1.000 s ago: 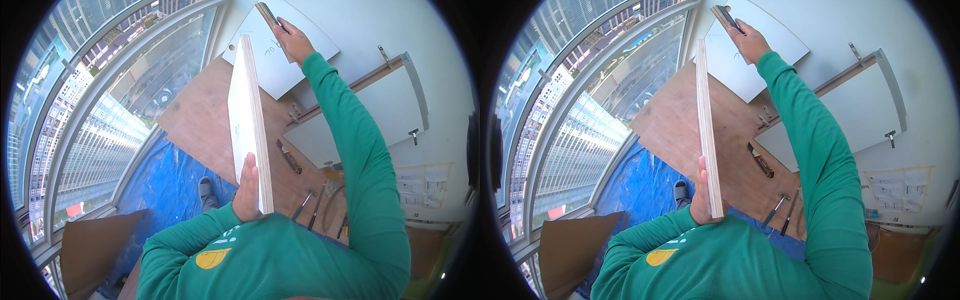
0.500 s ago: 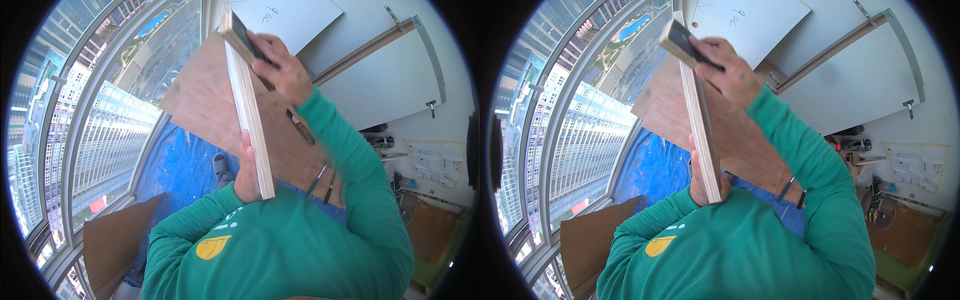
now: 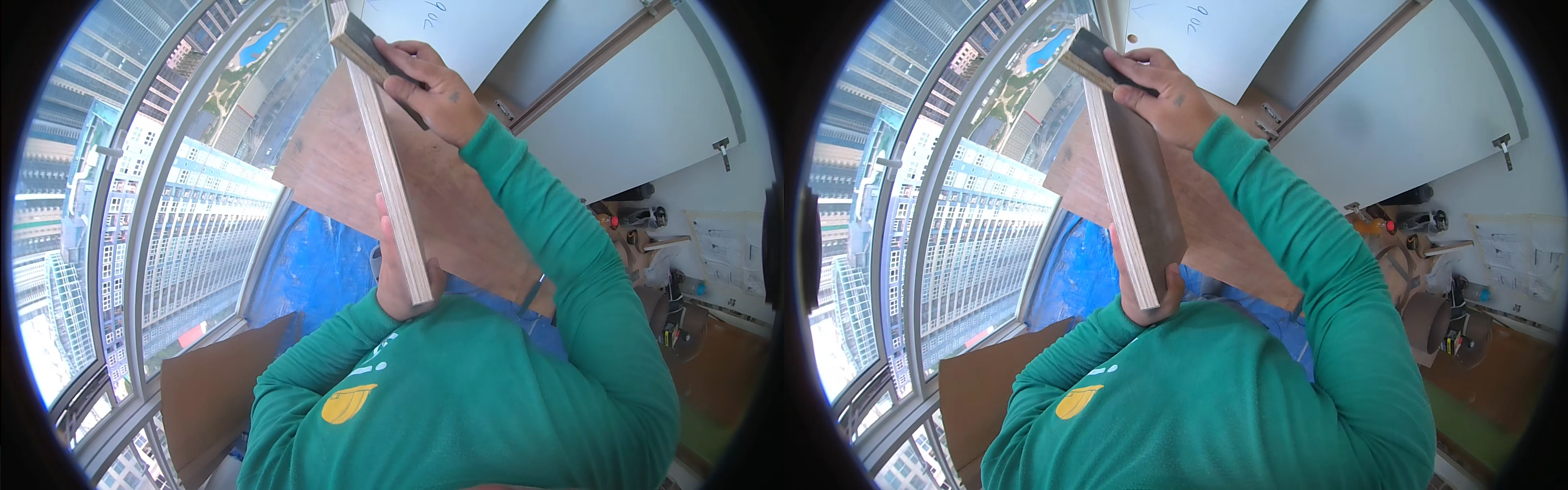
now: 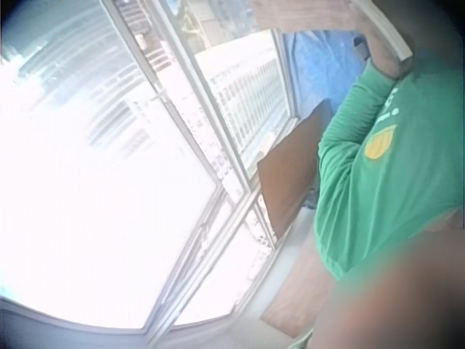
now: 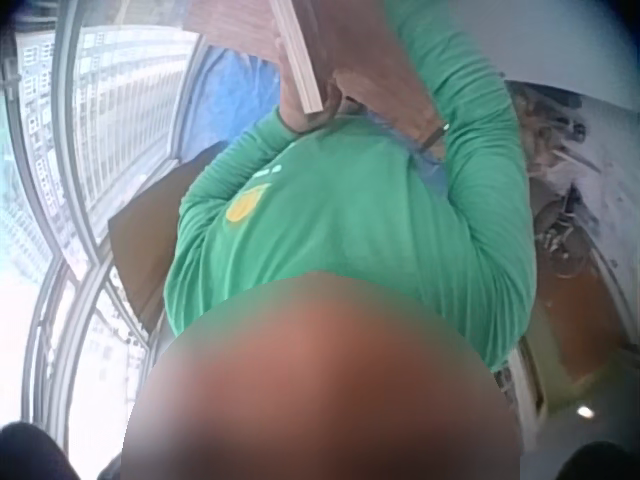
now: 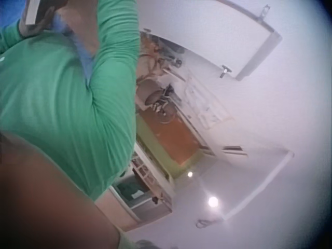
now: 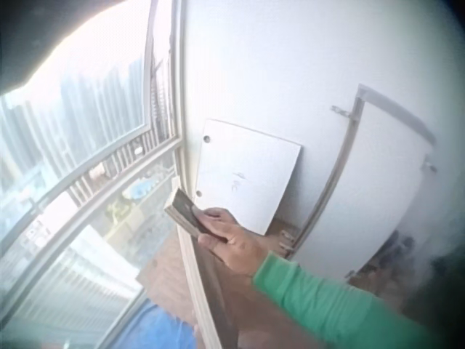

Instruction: The person assembles a wooden cabinet by cutting a wooden panel with a utility knife, smoothing edges with a file, sanding with sandpaper, and applying glue to the edges. The person handles the panel, tools, and glue bottle throughout the process.

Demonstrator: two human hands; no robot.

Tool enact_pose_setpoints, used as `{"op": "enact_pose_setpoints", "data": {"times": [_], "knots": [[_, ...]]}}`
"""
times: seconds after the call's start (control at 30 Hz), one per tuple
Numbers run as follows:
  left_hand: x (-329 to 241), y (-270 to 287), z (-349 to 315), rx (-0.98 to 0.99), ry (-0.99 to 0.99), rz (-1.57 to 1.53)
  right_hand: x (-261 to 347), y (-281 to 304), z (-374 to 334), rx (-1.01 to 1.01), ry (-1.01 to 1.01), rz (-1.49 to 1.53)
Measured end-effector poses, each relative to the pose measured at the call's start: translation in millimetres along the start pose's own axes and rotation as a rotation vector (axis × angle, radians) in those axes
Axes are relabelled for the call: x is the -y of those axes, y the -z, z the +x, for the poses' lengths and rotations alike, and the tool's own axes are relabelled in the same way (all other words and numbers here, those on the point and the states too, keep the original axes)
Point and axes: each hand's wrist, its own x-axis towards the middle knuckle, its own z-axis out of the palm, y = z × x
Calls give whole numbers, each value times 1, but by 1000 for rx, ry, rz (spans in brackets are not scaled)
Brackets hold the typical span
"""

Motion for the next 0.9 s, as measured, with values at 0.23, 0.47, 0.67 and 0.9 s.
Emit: {"op": "enact_pose_setpoints", "data": {"times": [0.23, 0.47, 0.67, 0.9], "knots": [[-5, 9, -9, 225, 330, -354, 78, -12, -188, 211, 87, 31], [-25, -7, 14, 24, 40, 283, 1, 8, -71, 7, 189, 25], [-33, -10, 16, 45, 78, 372, 6, 16, -112, 60, 336, 70], [-42, -18, 10, 154, 370, 269, 5, 31, -141, 72, 286, 208]]}}
